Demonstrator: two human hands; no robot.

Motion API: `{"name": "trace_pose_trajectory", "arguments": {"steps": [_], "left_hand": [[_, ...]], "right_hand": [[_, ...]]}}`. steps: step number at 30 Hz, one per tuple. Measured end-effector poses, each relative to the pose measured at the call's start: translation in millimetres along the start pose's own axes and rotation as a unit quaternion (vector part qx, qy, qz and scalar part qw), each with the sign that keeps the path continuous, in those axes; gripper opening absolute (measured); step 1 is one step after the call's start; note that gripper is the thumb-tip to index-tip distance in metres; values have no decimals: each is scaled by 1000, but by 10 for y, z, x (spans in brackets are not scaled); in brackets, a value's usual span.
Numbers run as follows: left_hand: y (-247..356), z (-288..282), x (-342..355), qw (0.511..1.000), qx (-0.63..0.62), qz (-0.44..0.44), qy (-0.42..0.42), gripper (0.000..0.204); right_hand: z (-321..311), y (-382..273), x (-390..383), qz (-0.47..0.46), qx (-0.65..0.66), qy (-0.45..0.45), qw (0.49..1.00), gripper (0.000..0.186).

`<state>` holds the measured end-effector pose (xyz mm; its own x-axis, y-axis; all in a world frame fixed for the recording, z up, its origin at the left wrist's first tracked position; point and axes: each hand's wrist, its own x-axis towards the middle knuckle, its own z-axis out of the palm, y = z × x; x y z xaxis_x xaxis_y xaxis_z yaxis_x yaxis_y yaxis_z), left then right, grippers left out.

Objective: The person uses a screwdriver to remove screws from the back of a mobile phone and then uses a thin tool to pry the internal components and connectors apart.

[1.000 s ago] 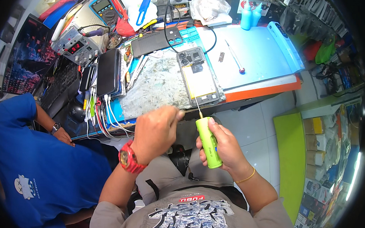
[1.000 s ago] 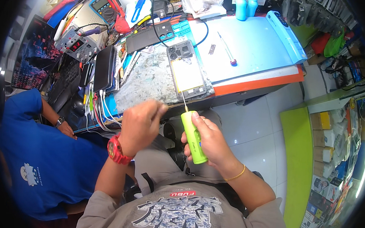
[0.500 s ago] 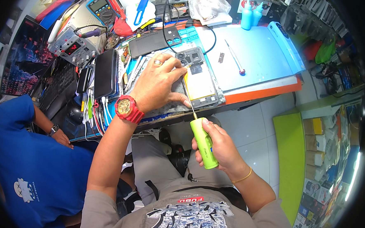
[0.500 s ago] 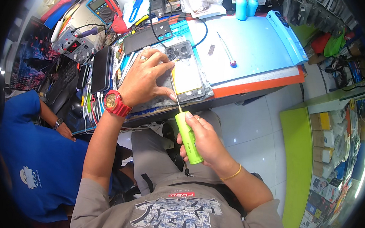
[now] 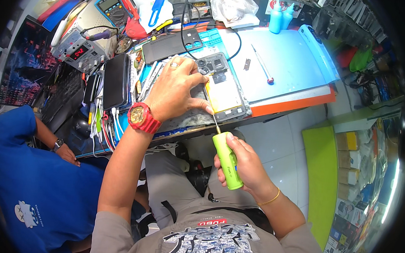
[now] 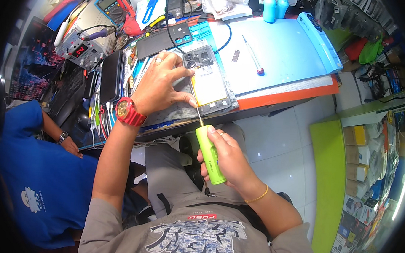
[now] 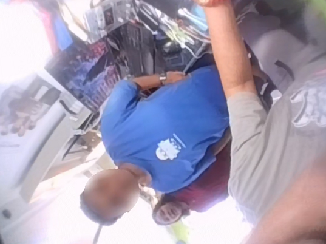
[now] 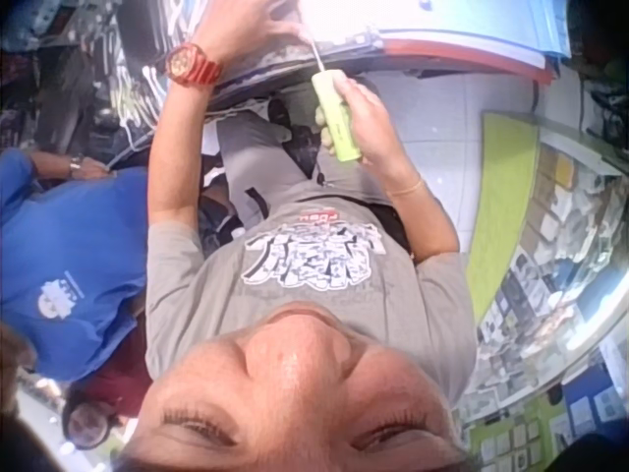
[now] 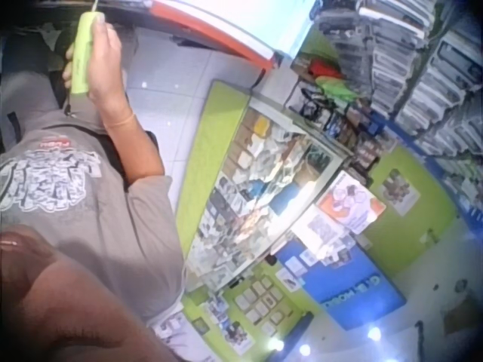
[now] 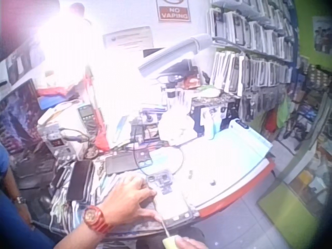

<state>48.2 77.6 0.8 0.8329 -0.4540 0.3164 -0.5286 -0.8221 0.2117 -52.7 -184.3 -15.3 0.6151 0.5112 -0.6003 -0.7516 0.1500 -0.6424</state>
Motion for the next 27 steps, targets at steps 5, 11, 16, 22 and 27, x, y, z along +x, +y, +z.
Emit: {"name": "trace_pose_trajectory", "arguments": {"steps": [5, 11, 16, 22, 27], "left_hand": [[-18, 54, 0, 1000, -1, 15, 26, 76], [-14, 57, -4, 1000, -1, 7, 22, 76], [6, 44, 10, 1000, -3, -1, 18, 75], [-19, 59, -3, 1000, -8, 15, 26, 78], [-20, 58, -3, 999, -11, 13, 27, 78]], "right_hand": [[2, 3, 7, 3, 20, 5, 1000, 45], [-32, 34, 71, -6, 27, -4, 1000, 43], [-62, 45, 53, -8, 14, 2, 1000, 44], [-93, 30, 42, -8, 0, -10, 1000, 42], [-59, 33, 50, -5, 12, -2, 1000, 41]]}}
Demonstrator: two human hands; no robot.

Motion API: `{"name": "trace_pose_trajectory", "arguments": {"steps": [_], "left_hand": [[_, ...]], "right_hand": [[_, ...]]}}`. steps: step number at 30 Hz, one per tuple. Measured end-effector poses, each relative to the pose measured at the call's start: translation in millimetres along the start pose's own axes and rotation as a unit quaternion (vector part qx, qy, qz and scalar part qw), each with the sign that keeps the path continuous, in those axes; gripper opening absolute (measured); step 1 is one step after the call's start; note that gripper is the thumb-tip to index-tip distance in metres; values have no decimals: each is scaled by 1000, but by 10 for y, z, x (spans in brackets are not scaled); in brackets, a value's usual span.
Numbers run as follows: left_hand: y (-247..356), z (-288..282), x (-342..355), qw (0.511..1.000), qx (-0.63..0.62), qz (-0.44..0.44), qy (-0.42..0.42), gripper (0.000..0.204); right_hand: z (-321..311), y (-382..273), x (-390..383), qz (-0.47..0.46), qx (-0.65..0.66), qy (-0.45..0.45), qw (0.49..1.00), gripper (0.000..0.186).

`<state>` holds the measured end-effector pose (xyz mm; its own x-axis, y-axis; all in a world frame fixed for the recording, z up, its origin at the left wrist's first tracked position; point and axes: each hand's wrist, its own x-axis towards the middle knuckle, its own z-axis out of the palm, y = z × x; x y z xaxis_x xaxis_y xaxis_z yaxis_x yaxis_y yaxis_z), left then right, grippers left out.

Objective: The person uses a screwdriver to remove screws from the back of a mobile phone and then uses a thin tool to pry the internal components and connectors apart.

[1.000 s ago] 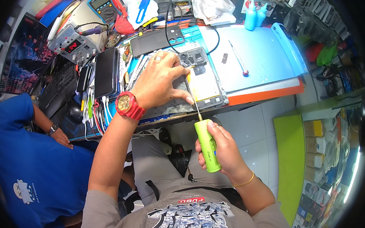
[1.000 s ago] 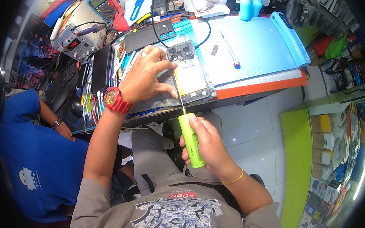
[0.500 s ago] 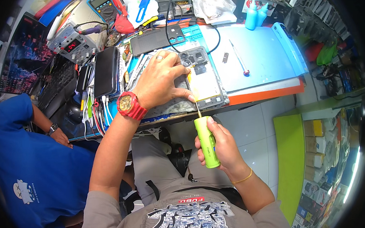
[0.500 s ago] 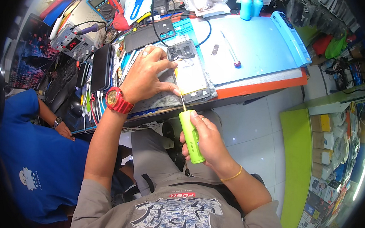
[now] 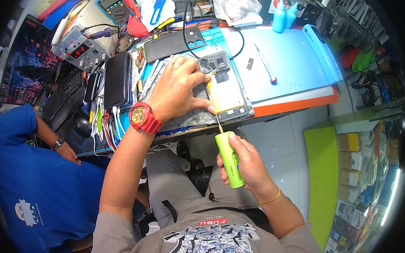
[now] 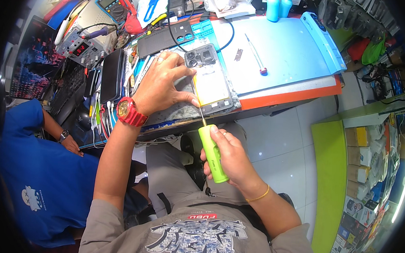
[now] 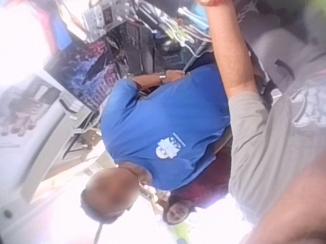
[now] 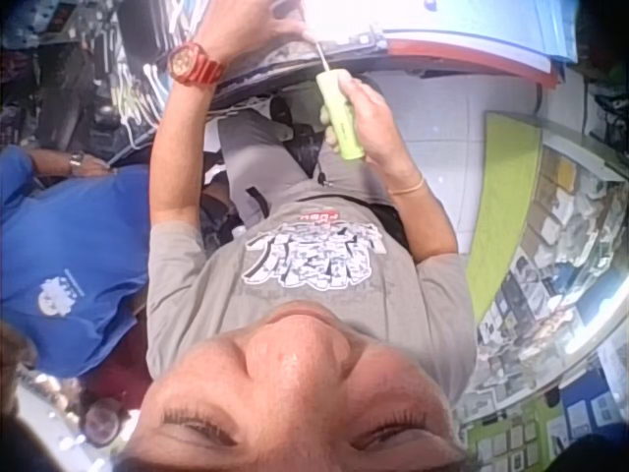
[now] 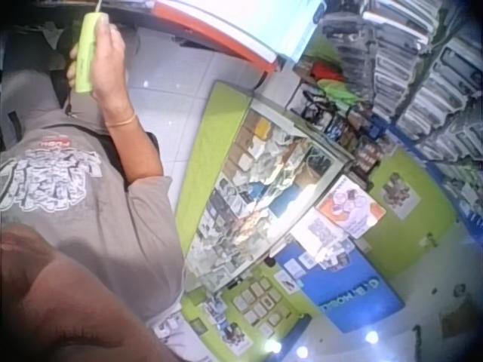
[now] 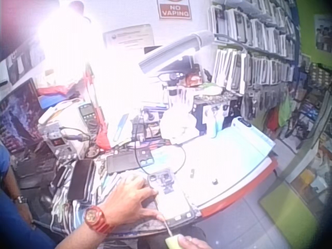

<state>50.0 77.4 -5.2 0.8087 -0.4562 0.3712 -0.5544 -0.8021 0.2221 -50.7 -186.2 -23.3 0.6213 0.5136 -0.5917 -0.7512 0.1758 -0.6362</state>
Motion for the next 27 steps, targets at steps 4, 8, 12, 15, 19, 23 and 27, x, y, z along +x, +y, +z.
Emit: {"name": "trace_pose_trajectory", "arguments": {"steps": [4, 8, 12, 15, 19, 23, 27], "left_hand": [[30, -21, 16, 1000, -1, -6, 0, 78], [26, -27, 23, 1000, -7, -19, -11, 76], [22, -37, 27, 999, -9, -25, -19, 75], [24, -39, 23, 1000, -20, -15, -9, 77], [7, -32, 22, 1000, -17, -21, -14, 76], [-9, -21, 24, 999, -18, -34, -25, 75], [3, -43, 9, 998, -24, -48, -39, 76]], "right_hand": [[-11, 35, 19, -9, -7, 3, 1000, 44], [-2, -3, 24, -5, -13, 0, 1000, 43], [9, -26, 62, -8, -14, 1, 1000, 43], [23, -44, 101, -6, -6, 11, 1000, 47], [31, -78, 158, -4, 4, 5, 1000, 47], [52, -74, 196, -14, 14, 10, 1000, 46], [82, 17, 86, -58, -45, 19, 997, 43]]}}
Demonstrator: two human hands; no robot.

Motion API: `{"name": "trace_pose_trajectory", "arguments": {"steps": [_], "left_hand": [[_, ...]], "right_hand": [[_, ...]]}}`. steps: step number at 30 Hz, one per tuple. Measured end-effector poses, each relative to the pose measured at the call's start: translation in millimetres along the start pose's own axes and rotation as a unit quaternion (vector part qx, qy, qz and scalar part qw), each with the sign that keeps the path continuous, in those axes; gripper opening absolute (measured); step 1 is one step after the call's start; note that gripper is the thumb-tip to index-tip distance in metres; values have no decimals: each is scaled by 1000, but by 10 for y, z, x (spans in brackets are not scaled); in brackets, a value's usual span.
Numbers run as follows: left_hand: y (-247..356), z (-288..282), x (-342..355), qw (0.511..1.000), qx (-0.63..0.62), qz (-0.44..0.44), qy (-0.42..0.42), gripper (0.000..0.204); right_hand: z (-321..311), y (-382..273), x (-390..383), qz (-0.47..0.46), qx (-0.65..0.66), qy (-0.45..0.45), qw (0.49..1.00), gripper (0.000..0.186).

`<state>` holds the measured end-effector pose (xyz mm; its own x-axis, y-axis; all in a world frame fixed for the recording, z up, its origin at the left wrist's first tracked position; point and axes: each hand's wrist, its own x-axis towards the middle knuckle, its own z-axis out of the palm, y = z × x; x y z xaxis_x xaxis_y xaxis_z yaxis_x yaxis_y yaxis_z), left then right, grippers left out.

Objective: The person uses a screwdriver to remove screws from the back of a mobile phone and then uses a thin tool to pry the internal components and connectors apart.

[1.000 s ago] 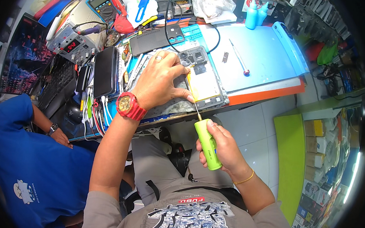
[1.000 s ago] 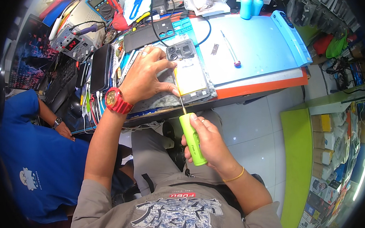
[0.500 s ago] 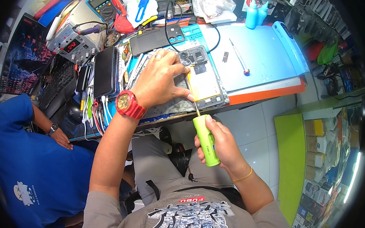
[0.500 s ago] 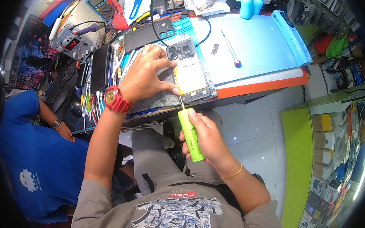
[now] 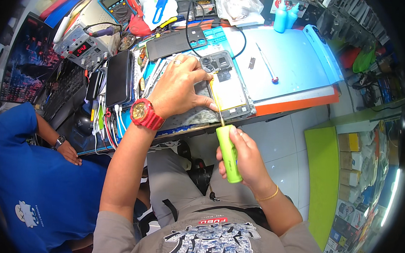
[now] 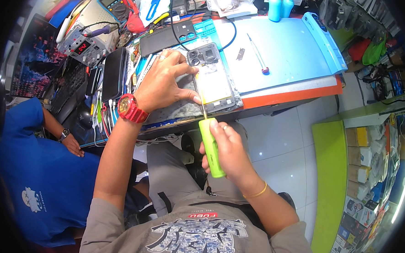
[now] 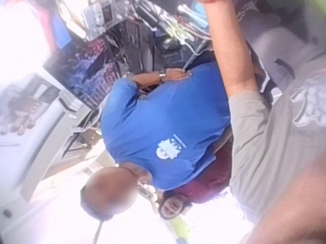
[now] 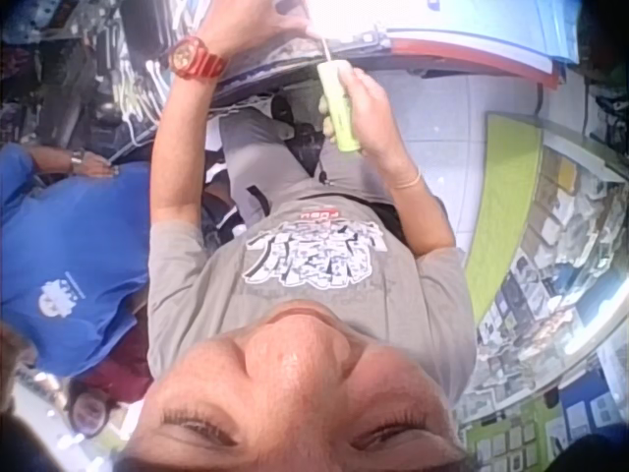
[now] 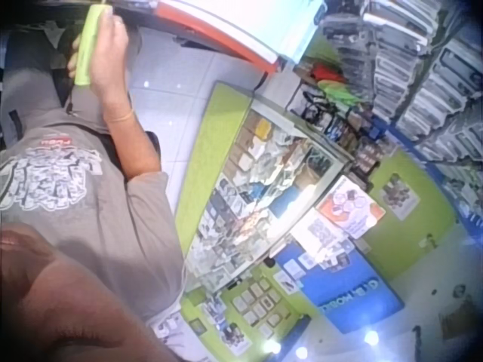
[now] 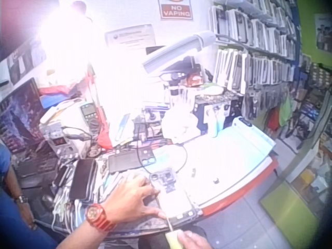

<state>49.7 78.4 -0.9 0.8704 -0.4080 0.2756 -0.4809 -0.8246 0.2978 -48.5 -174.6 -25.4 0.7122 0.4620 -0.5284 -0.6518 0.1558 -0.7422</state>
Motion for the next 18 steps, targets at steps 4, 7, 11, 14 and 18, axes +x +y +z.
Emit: {"name": "trace_pose_trajectory", "arguments": {"steps": [4, 7, 11, 14, 18], "left_hand": [[219, -24, -135, 997, 13, 56, 60, 82], [539, 79, -317, 996, -9, 45, 81, 83], [740, 368, -407, 996, 0, 10, 92, 75], [779, 504, -404, 990, 65, -23, 125, 63], [757, 527, -452, 985, 135, 7, 111, 55]], "right_hand": [[-136, -12, -330, 20, -16, -4, 1000, 38], [-374, -63, -520, 49, -80, 4, 996, 36], [-594, -237, -698, -30, -319, 55, 946, 38], [-635, -439, -792, -158, -522, 95, 833, 36], [-616, -546, -875, -163, -538, 99, 821, 36]]}}
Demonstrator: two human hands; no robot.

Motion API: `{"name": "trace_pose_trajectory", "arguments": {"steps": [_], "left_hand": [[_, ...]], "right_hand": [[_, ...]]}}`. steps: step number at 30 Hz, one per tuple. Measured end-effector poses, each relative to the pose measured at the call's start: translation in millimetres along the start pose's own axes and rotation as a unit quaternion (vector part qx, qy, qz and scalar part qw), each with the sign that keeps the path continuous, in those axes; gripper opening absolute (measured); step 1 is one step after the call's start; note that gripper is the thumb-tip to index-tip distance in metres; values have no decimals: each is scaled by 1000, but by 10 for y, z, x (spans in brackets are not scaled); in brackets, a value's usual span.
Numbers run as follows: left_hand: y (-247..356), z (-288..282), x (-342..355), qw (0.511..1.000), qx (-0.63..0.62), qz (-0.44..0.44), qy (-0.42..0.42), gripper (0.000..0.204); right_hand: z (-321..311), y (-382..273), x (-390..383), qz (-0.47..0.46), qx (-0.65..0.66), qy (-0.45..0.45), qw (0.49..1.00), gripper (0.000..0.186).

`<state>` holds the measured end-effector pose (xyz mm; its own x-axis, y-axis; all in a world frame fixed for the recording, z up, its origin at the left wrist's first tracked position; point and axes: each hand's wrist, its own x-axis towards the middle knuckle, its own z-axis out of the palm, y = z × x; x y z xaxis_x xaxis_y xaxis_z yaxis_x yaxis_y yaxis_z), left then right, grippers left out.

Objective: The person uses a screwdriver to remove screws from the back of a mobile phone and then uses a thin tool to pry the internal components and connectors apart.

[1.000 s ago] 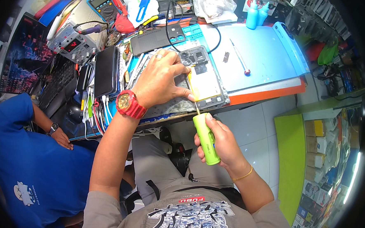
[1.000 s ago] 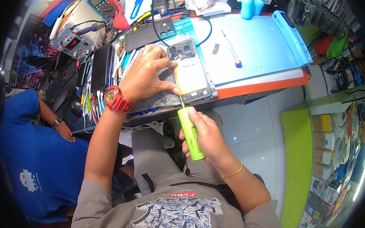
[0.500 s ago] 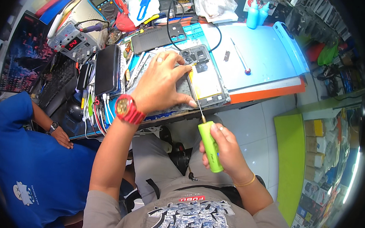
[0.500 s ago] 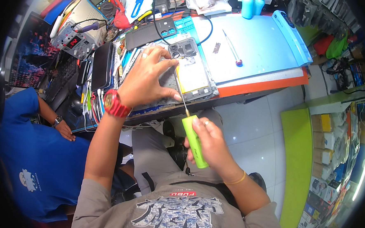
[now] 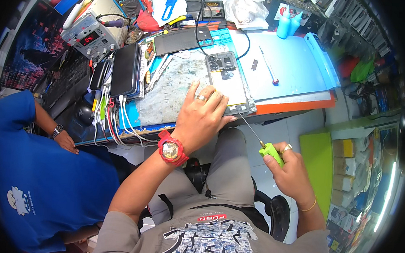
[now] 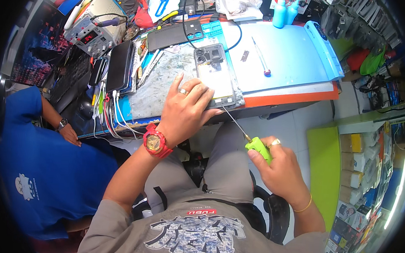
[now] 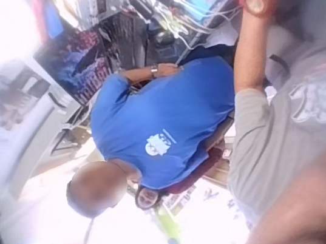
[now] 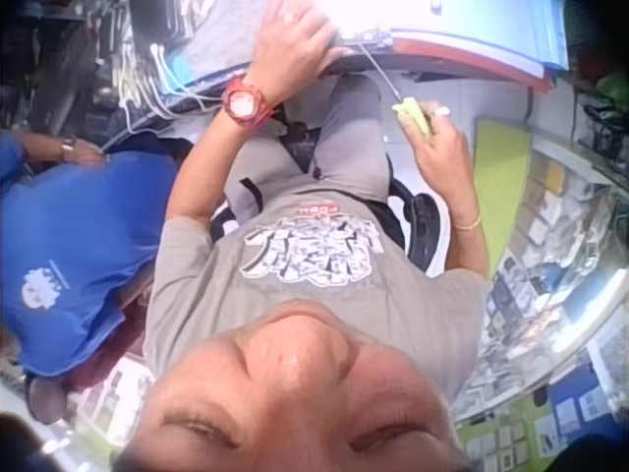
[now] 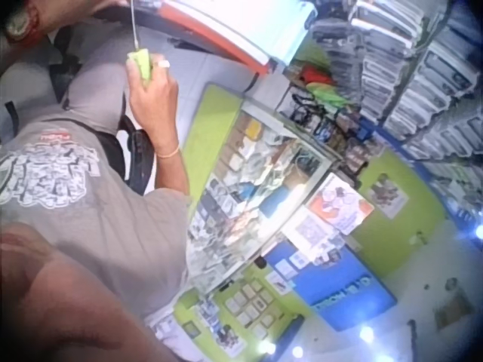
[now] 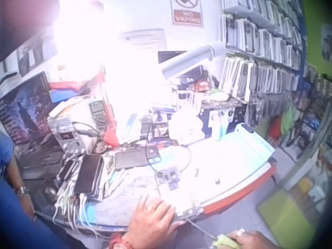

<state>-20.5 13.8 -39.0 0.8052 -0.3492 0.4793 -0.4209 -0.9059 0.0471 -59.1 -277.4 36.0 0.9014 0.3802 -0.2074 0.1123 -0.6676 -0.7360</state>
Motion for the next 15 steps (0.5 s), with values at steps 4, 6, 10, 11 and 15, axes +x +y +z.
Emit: {"name": "trace_pose_trajectory", "arguments": {"steps": [4, 6, 10, 11, 15], "left_hand": [[-157, -132, -147, 1000, -4, 22, -11, 48], [-266, -203, -250, 999, -8, 25, -22, 42], [-429, -271, -309, 999, -27, 31, -13, 42], [-407, -284, -317, 998, -63, -1, -7, 42], [-360, -264, -351, 984, -154, -86, 12, 45]], "right_hand": [[144, 110, -59, -16, 52, 10, 998, 36], [174, 65, -49, -16, 50, -9, 999, 36], [230, 178, 32, -116, -50, 14, 992, 34], [204, 188, 75, -139, -78, 20, 987, 37], [68, 161, 398, -228, -194, 40, 953, 45]]}}
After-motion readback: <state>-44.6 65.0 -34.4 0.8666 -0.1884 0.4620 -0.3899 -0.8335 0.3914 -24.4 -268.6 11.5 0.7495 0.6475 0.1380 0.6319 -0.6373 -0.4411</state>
